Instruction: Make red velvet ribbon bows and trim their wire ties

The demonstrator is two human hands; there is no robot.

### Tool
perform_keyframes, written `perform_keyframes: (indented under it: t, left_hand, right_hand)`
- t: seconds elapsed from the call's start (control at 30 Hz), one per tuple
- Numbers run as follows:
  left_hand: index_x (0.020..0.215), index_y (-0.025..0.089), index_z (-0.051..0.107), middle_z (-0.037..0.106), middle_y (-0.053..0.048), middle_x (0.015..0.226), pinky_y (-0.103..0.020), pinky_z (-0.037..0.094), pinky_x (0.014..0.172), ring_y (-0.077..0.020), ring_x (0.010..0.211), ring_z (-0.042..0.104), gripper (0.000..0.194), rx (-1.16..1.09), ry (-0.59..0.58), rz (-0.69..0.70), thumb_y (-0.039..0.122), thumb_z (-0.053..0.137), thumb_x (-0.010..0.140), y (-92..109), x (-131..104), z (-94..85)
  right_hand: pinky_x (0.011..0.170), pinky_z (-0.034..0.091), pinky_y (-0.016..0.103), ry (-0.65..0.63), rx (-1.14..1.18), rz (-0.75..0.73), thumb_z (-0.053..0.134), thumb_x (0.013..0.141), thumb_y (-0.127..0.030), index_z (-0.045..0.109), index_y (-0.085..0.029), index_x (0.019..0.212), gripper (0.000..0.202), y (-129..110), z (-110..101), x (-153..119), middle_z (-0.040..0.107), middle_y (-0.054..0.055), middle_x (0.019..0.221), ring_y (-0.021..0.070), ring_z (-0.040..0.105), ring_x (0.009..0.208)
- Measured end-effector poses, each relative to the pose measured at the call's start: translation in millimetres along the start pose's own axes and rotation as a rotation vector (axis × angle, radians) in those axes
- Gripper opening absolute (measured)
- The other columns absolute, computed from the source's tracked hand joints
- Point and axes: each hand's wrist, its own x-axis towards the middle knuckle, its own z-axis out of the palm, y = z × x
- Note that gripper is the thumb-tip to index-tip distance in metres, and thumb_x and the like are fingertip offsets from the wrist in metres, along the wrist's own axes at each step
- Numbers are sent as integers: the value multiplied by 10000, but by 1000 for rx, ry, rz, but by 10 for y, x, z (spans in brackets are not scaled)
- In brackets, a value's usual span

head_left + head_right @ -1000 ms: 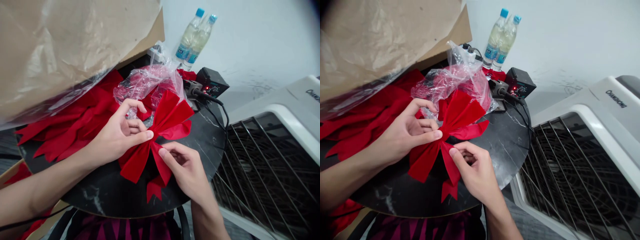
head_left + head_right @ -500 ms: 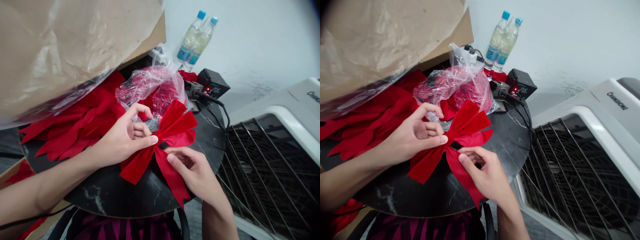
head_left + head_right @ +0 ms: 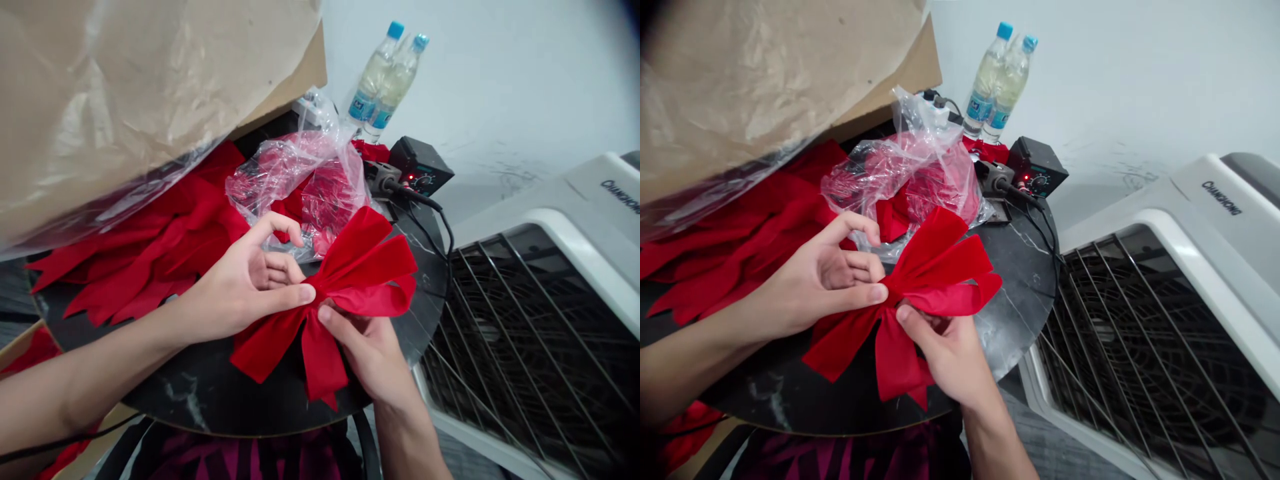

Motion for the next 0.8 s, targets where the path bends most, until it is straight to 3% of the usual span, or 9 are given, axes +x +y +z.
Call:
perform_keyframes:
  t: [0.13, 0.37, 0.5, 0.63, 0.8]
  left_hand:
    - [1047, 286, 476, 643, 78, 739, -149, 500, 571, -71, 600, 607, 508, 84, 14, 39, 71, 846, 774, 2, 1, -30]
    - [999, 254, 508, 606, 55, 740, -178, 509, 588, -82, 620, 575, 372, 137, 57, 105, 167, 827, 828, -11, 13, -48]
    - [995, 260, 508, 590, 61, 719, -172, 501, 593, -77, 617, 551, 343, 121, 39, 98, 181, 810, 853, -4, 10, -17]
    - [1002, 255, 519, 573, 53, 742, -181, 510, 599, -81, 631, 553, 313, 151, 43, 116, 208, 799, 870, 5, 0, -10]
    - [1018, 252, 537, 583, 51, 773, -195, 534, 650, -95, 683, 584, 343, 197, 80, 154, 173, 819, 841, 7, 2, -53]
  right_hand:
    - [802, 577, 259, 49, 10, -110, 821, 866, -385, 772, -203, 849, 190, -30, -64, 82, 756, 22, 834, 149, 705, 809]
    - [639, 538, 257, 220, 124, -88, 757, 909, -372, 775, -154, 858, 225, 105, -33, 81, 754, 56, 783, 139, 663, 657]
    - [570, 508, 238, 450, 292, -204, 727, 861, -286, 672, -174, 762, 159, 69, -145, 64, 680, 20, 668, 130, 625, 590]
    - [608, 535, 207, 647, 373, -286, 676, 795, -266, 587, -223, 832, 105, -50, -408, 137, 651, -14, 808, 113, 640, 709]
    - [606, 527, 216, 903, 81, -451, 680, 769, -370, 570, -249, 918, 221, -215, -930, 133, 601, -12, 863, 110, 604, 723]
